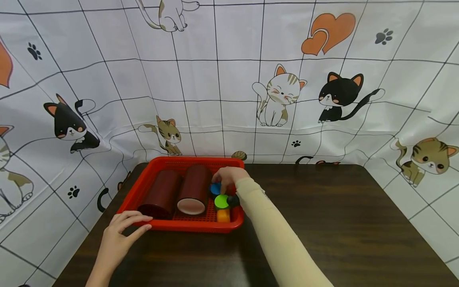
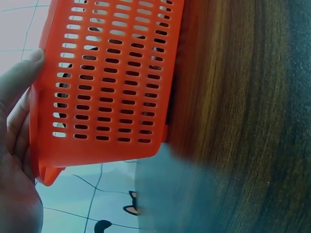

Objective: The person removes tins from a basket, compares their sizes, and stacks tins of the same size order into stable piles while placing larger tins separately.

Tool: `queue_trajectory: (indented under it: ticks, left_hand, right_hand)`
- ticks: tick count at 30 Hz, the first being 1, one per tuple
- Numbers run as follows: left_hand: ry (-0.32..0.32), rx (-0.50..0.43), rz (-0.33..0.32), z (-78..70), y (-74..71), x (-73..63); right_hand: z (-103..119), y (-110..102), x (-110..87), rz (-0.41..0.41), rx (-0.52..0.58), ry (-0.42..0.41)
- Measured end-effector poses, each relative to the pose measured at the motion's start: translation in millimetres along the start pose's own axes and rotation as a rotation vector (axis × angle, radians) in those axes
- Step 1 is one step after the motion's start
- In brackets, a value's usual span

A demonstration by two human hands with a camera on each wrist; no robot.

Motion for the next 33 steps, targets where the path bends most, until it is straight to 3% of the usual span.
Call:
queue_trajectory:
  ticks: [17, 26, 33]
  left_hand:
    - [0.021, -0.003, -0.012, -4.1, -0.2, 0.6]
    - [0.022, 0.012, -0.008, -1.3, 3.3, 2.2]
    - [0.022, 0.007, -0.022, 1.6, -0.1, 0.0]
  right_hand:
    - [2.2, 2.1, -1.0, -0.005, -0.011, -0.018]
    - [5.5, -2.4, -4.6, -0.032, -0.149, 0.002]
    - [13.0, -12.6, -9.4, -0.022, -0.127, -0.062]
Point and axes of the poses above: each hand's wrist, its own x-axis towards the middle knuckle, its own y-axis out of the palm, z = x × y, the point moved 10 cm from there along x, towards the middle knuckle, and after that the axes turned 14 degrees about z, right-handed, at the moved point
